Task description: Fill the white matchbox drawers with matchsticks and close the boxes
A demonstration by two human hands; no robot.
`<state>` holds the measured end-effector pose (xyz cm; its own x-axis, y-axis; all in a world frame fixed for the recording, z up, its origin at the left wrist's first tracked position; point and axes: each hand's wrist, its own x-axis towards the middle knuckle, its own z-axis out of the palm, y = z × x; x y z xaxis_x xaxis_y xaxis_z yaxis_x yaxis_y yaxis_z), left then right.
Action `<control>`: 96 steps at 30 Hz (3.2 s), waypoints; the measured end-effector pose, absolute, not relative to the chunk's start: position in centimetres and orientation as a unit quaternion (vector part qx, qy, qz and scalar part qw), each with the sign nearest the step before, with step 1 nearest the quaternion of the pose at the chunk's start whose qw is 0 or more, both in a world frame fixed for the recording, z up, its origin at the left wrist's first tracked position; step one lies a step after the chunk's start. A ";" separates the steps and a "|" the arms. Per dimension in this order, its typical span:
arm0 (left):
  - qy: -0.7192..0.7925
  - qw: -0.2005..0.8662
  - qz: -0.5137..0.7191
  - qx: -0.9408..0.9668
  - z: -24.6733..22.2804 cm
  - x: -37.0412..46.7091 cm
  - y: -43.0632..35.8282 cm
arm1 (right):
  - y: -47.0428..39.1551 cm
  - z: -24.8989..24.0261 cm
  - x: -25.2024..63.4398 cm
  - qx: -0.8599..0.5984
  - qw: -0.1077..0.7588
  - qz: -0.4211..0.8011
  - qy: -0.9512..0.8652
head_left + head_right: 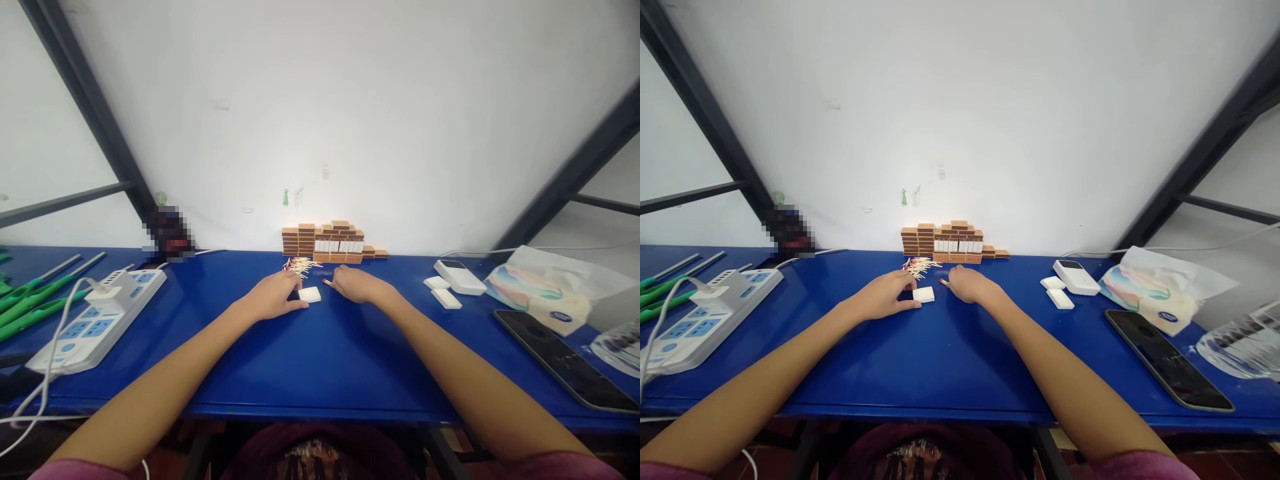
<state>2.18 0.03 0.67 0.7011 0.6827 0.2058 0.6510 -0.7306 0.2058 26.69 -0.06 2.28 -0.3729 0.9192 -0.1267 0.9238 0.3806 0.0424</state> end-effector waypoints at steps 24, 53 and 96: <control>0.336 0.068 0.142 0.928 0.9 1.6 0.6 | -1.4 2.7 25.2 0.461 -0.087 -0.115 0.876; 0.345 0.061 0.135 0.927 1.0 1.4 0.6 | -0.8 1.2 25.0 0.409 -0.147 -0.105 0.894; 0.371 0.041 0.046 0.926 3.0 1.6 -1.2 | 1.2 -0.7 24.3 0.486 -0.162 -0.039 0.858</control>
